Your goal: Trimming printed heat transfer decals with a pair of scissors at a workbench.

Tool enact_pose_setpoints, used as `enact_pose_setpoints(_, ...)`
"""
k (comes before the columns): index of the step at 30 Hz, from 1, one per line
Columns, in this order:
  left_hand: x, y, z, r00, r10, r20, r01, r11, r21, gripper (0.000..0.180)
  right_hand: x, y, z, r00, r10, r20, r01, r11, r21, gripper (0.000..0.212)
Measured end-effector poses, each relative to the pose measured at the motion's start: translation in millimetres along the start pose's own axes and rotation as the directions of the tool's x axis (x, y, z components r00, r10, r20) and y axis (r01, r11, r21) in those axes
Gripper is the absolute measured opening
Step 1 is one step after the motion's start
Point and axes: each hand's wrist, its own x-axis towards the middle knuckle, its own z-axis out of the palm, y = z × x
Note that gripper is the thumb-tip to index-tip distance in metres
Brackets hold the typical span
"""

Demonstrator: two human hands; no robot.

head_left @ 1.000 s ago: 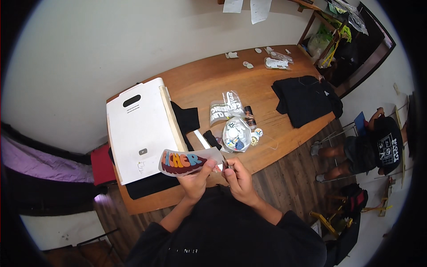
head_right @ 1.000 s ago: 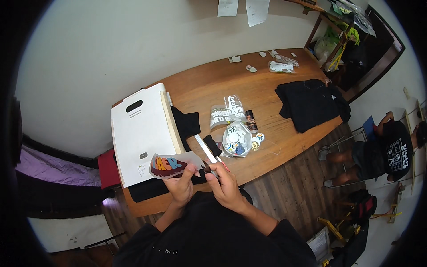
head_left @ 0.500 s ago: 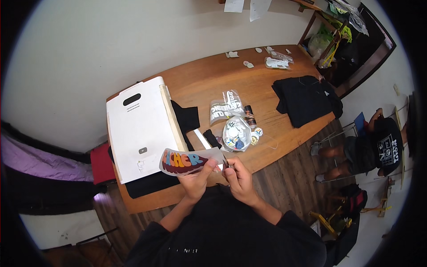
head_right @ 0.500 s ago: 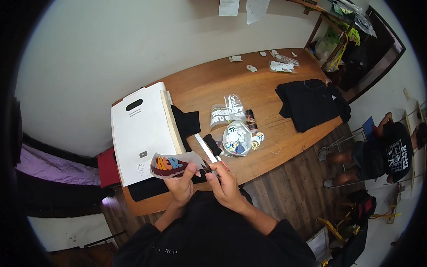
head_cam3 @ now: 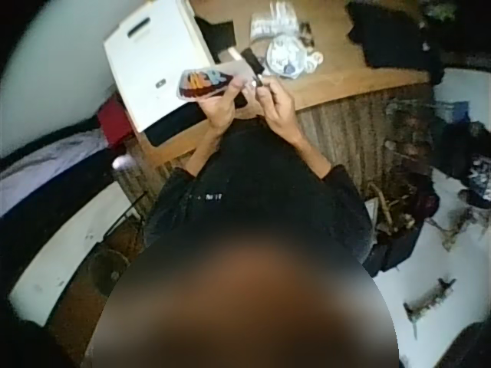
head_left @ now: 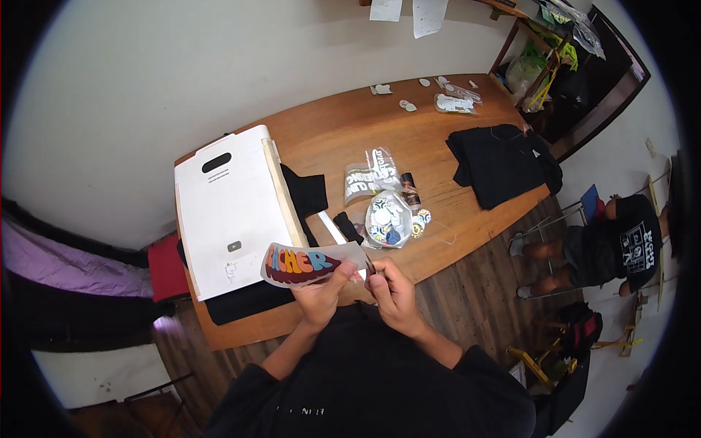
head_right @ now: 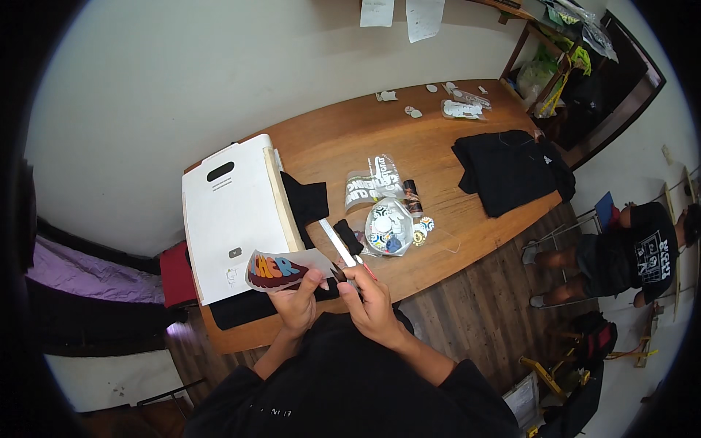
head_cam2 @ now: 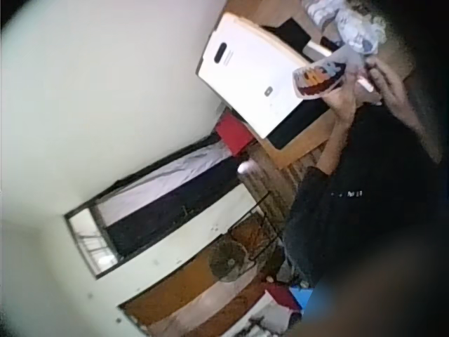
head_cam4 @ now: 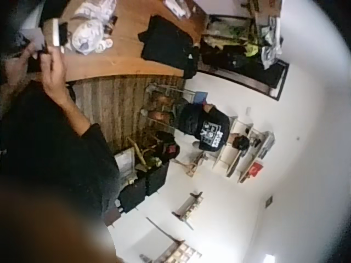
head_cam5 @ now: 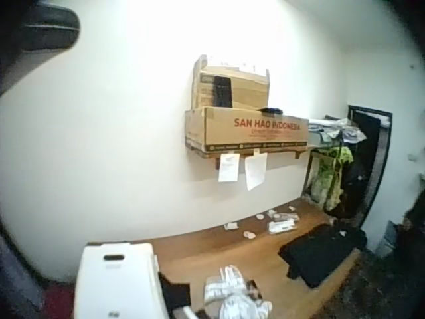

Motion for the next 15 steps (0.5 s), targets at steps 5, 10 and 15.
enact_pose_setpoints(5, 2, 5, 1, 0.998, -0.051, 0.040, 0.054, 0.996, -0.074, 0.022, 1, -1, -1, 1.000, -0.012, 0.005, 0.012, 1.000, -0.007, 0.014)
enact_pose_setpoints(10, 2, -1, -8, 0.998, -0.018, 0.060, 0.013, 0.997, 0.081, 0.030, -2, 0, -4, 1.000, -0.003, 0.021, 0.003, 1.000, -0.003, 0.014)
enact_pose_setpoints(15, 3, 1, -7, 0.996, -0.033, 0.085, 0.026, 0.996, 0.081, 0.035, 1, -5, -2, 1.000, -0.003, 0.026, 0.003, 1.000, 0.001, 0.014)
